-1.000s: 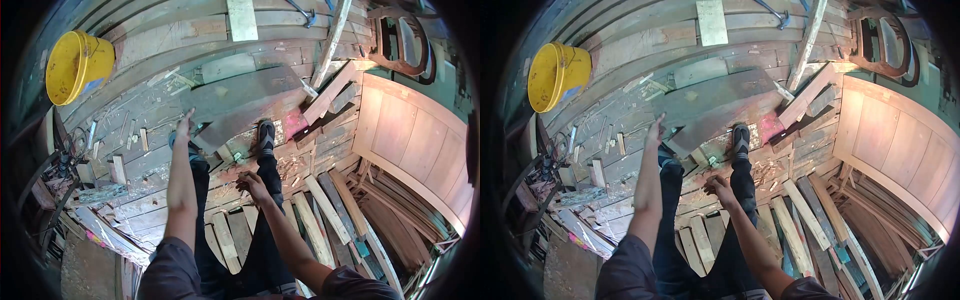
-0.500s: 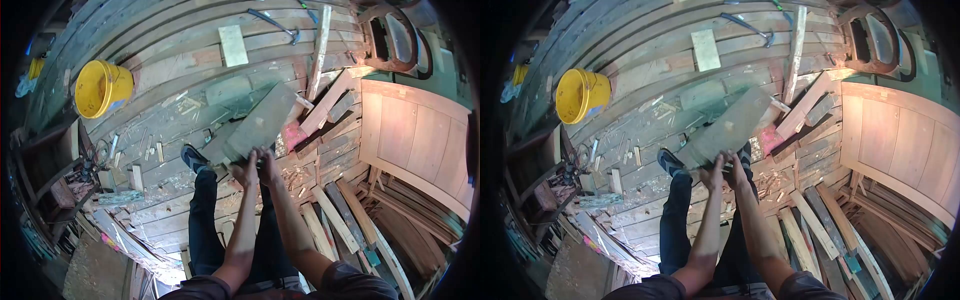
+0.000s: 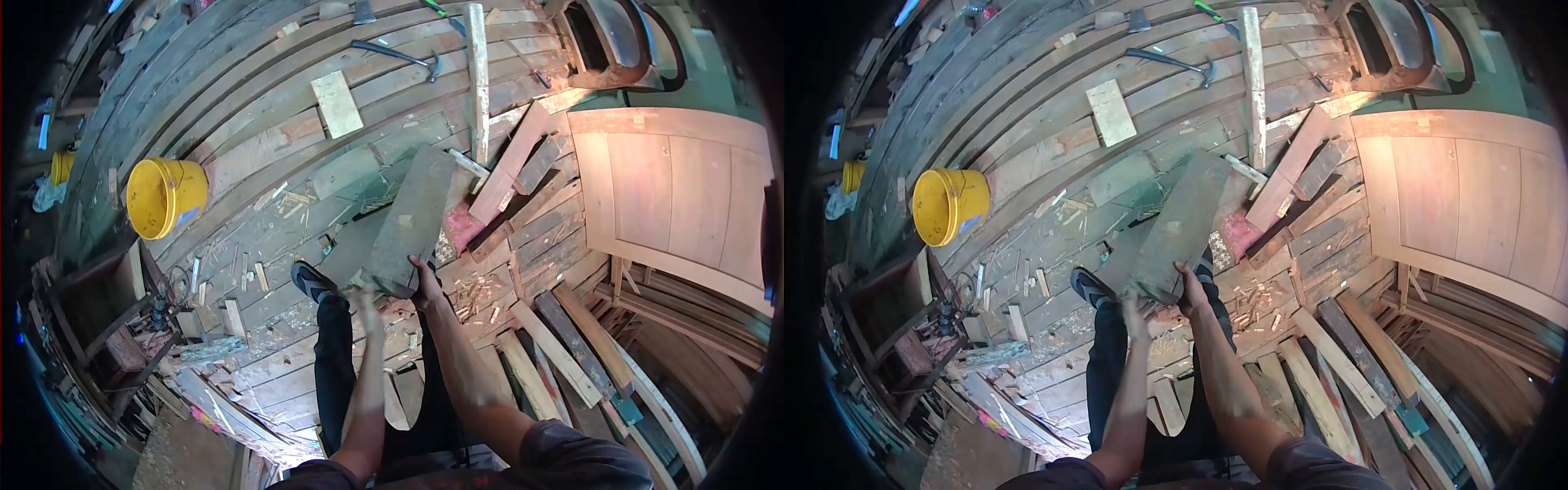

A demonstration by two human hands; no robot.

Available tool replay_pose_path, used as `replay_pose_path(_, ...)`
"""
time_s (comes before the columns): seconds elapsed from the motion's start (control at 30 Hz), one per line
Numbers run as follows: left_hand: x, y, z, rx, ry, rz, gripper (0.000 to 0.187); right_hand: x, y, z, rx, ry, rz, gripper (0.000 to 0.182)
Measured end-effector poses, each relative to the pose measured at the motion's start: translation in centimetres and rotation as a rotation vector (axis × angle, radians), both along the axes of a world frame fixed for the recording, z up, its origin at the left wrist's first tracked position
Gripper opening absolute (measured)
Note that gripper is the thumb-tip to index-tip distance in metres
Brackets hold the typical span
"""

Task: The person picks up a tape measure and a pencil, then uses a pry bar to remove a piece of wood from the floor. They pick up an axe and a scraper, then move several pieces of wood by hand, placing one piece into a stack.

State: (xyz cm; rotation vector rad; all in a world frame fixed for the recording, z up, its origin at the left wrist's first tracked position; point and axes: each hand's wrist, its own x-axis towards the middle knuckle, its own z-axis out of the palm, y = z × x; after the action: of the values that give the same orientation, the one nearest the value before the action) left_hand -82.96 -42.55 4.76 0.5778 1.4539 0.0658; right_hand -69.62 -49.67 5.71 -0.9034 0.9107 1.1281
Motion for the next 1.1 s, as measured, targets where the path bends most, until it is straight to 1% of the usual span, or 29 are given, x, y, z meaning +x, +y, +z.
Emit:
replay_pose_path(0.03,-0.2,1.9,-0.1,-0.082,-0.032,-0.056,0.084,0.3,-0.4,0.2,-0.044,-0.004,0.019,0.061)
replay_pose_path(0.1,1.2,5.4,0.5,-0.248,-0.094,-0.162,0.084,0.7,-1.8,-0.3,0.0,-0.006,0.016,0.059)
replay_pose_path(0.2,7.9,8.3,5.1,-0.473,-0.168,-0.323,0.074,2.5,-3.0,0.6,0.028,0.007,0.052,0.055)
replay_pose_path(0.23,8.9,8.0,3.8,-0.564,-0.245,-0.345,0.071,2.7,-3.7,0.5,0.041,0.021,0.068,0.054)
replay_pose_path(0.27,9.3,7.3,2.8,-0.533,-0.246,-0.501,0.07,2.8,-4.3,0.5,0.053,0.036,0.084,0.054)
replay_pose_path(0.33,11.4,6.5,2.9,-0.463,-0.248,-0.808,0.066,3.1,-4.8,0.7,0.035,0.031,0.103,0.056)
replay_pose_path(0.37,10.7,5.5,-0.5,-0.589,-0.24,-0.822,0.063,3.1,-5.1,0.5,0.007,0.022,0.118,0.056)
replay_pose_path(0.47,11.1,5.1,0.3,-0.733,-0.228,-0.764,0.053,3.2,-6.5,1.0,-0.024,0.024,0.16,0.057)
replay_pose_path(0.5,11.3,4.8,0.4,-0.697,-0.21,-0.77,0.051,3.4,-6.6,1.1,-0.021,0.026,0.174,0.057)
replay_pose_path(0.57,11.0,3.5,0.3,-0.627,-0.17,-0.776,0.048,3.5,-6.9,1.7,0.008,0.03,0.127,0.057)
replay_pose_path(0.67,9.2,1.3,-3.3,-0.732,-0.262,-0.668,0.059,3.8,-7.3,2.4,0.02,0.045,0.076,0.058)
replay_pose_path(0.7,10.4,1.8,-0.4,-0.71,-0.222,-0.699,0.06,4.0,-7.7,2.0,0.04,0.048,0.075,0.057)
replay_pose_path(0.8,11.5,1.1,1.6,-0.76,-0.257,-0.614,0.053,4.5,-8.5,1.1,0.076,0.022,0.091,0.055)
replay_pose_path(0.83,12.1,1.0,2.9,-0.663,-0.291,-0.619,0.054,5.1,-8.8,1.5,0.079,0.009,0.106,0.055)
replay_pose_path(0.93,15.6,0.5,8.2,-0.739,-0.28,-0.585,0.056,6.9,-10.1,5.3,0.069,-0.019,0.189,0.057)
replay_pose_path(0.97,16.3,0.0,11.0,-0.618,-0.249,-0.576,0.061,7.5,-10.3,6.4,0.072,-0.035,0.235,0.057)
replay_pose_path(1.03,16.4,-0.6,16.6,-0.496,-0.286,-0.512,0.061,9.1,-10.3,9.4,0.08,-0.064,0.353,0.058)
replay_pose_path(1.1,15.0,-1.2,19.6,-0.442,-0.363,-0.416,0.061,10.7,-9.7,12.9,0.066,-0.079,0.507,0.059)
